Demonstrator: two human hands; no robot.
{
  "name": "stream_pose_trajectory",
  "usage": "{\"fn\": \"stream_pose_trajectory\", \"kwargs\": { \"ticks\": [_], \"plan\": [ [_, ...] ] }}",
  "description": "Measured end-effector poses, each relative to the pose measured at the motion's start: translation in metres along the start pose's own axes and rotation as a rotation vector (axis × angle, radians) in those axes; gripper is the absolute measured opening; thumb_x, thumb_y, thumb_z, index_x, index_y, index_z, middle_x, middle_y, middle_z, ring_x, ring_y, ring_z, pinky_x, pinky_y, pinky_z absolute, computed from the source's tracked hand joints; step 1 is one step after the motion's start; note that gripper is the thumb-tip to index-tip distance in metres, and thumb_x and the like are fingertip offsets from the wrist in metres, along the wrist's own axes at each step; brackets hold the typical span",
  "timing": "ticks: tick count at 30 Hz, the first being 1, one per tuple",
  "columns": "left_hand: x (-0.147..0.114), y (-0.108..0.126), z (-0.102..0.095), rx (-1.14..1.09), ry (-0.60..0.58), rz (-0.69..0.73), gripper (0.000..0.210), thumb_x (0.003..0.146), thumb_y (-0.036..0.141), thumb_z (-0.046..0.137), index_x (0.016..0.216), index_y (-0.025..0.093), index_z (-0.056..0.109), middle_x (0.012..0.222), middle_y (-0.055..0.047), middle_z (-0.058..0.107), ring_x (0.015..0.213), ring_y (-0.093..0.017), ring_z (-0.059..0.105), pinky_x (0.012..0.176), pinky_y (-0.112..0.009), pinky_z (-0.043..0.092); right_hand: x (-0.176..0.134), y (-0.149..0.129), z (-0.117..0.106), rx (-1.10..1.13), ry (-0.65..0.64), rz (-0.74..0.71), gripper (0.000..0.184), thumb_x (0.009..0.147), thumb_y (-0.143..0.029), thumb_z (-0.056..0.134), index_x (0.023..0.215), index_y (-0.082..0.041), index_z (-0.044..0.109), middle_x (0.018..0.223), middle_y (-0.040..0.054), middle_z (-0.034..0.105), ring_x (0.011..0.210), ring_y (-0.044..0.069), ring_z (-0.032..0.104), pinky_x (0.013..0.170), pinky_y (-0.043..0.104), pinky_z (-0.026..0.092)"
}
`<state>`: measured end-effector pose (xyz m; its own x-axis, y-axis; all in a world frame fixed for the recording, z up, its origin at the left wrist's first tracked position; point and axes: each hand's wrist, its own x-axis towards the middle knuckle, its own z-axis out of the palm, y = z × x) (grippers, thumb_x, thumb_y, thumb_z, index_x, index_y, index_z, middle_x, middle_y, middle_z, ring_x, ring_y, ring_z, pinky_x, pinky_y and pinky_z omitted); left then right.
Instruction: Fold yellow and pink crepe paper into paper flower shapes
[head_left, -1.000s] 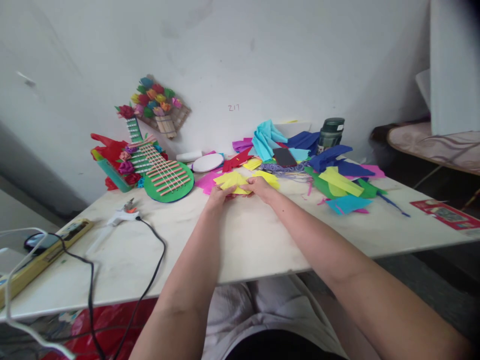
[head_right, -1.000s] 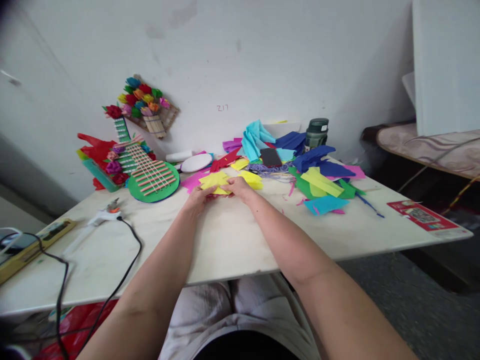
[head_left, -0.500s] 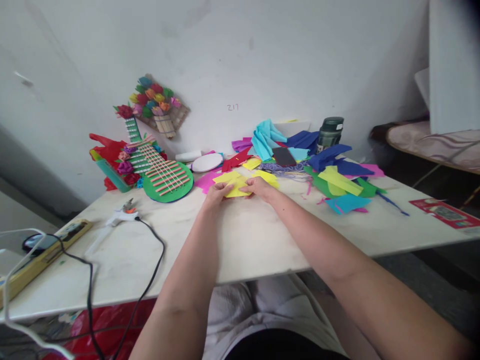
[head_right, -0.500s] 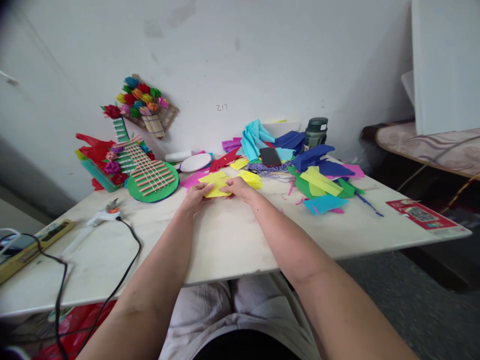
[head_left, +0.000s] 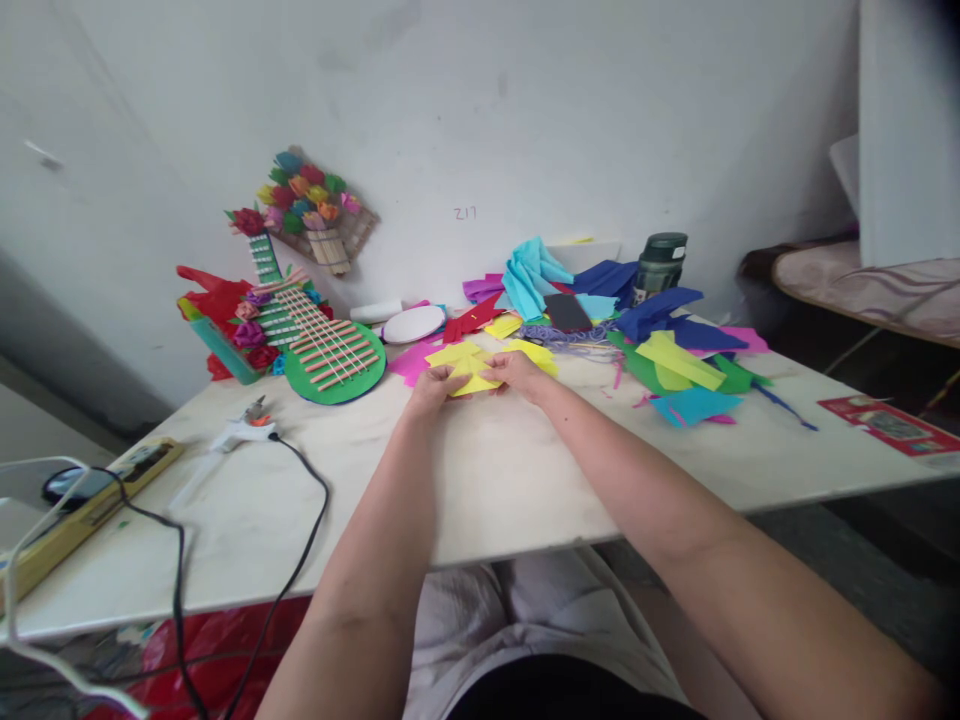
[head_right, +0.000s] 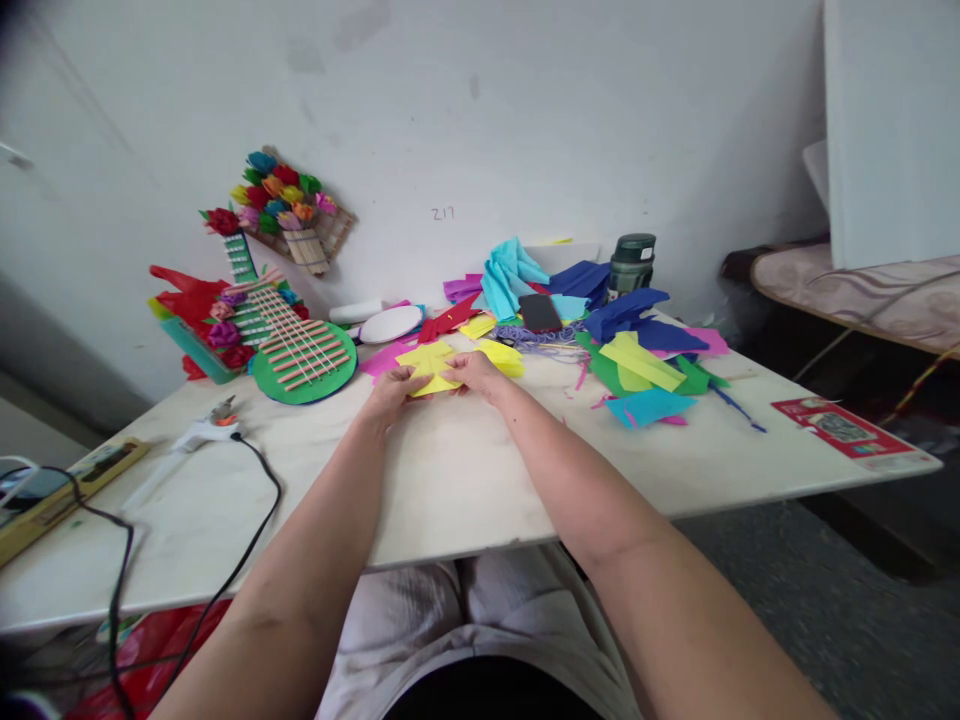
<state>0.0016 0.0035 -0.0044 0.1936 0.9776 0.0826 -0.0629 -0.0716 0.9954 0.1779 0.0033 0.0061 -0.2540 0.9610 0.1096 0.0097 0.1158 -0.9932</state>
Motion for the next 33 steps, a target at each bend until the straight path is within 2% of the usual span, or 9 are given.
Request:
{"fn": "stream_pose_trajectory", "kwargs": {
  "ticks": [5,9,15,21,27,33],
  "plan": [
    [0.0009,-0.0018,0.0000,-0.032,-0.021,0.023,0.039,0.048,0.032,0.079,0.079,0.014,0.064,0.074,-0.003,0.064,0.063,-0.013,0.059,0.053,-0.024,0.048,0.0020,0.0029,0.0002,0.010,0.007,-0.014,0.014,0.063,-0.022,0.073,0.070,-0.013,0.066,0.057,-0.0018,0.062,0.044,0.007,0.054,0.042,0.018,0.044],
    [0.0017,-0.0026,-0.0009,-0.046,-0.012,0.022,0.040,0.048,0.031,0.079,0.081,0.014,0.064,0.076,-0.004,0.065,0.061,-0.013,0.059,0.053,-0.024,0.048,0.0012,0.0022,-0.0002,0.030,-0.005,-0.022,0.016,0.067,-0.024,0.071,0.078,-0.013,0.068,0.060,0.0004,0.064,0.043,0.008,0.056,0.038,0.017,0.042],
    [0.0011,-0.0011,-0.0011,-0.086,-0.020,0.021,0.038,0.049,0.028,0.078,0.081,0.014,0.063,0.078,-0.003,0.065,0.061,-0.011,0.059,0.053,-0.023,0.049,0.0023,0.0018,-0.0009,0.067,0.011,-0.010,0.014,0.071,-0.014,0.066,0.085,-0.011,0.069,0.059,0.0013,0.065,0.041,0.009,0.056,0.039,0.018,0.044],
    [-0.0021,0.0023,0.0004,-0.115,-0.032,0.020,0.038,0.051,0.027,0.078,0.083,0.013,0.064,0.083,-0.005,0.066,0.065,-0.013,0.061,0.057,-0.024,0.050,0.0003,-0.0007,-0.0019,0.095,-0.016,-0.018,0.022,0.072,-0.009,0.059,0.091,-0.012,0.069,0.066,0.0030,0.068,0.041,0.010,0.057,0.040,0.019,0.045],
    [-0.0025,0.0014,-0.0006,-0.173,-0.058,0.046,0.037,0.053,0.025,0.077,0.085,0.012,0.064,0.083,-0.007,0.067,0.069,-0.016,0.063,0.058,-0.026,0.051,0.0027,0.0026,-0.0031,0.142,-0.043,-0.047,0.023,0.066,-0.009,0.058,0.086,-0.012,0.071,0.065,0.0031,0.068,0.042,0.011,0.058,0.040,0.020,0.046],
    [-0.0017,0.0007,-0.0006,-0.220,-0.022,0.031,0.031,0.052,0.020,0.075,0.080,0.012,0.064,0.080,-0.006,0.067,0.069,-0.017,0.064,0.060,-0.029,0.053,0.0030,0.0031,-0.0025,0.158,-0.039,-0.053,0.022,0.063,-0.009,0.056,0.080,-0.011,0.070,0.060,0.0040,0.067,0.042,0.012,0.058,0.042,0.021,0.047]
  ]
}}
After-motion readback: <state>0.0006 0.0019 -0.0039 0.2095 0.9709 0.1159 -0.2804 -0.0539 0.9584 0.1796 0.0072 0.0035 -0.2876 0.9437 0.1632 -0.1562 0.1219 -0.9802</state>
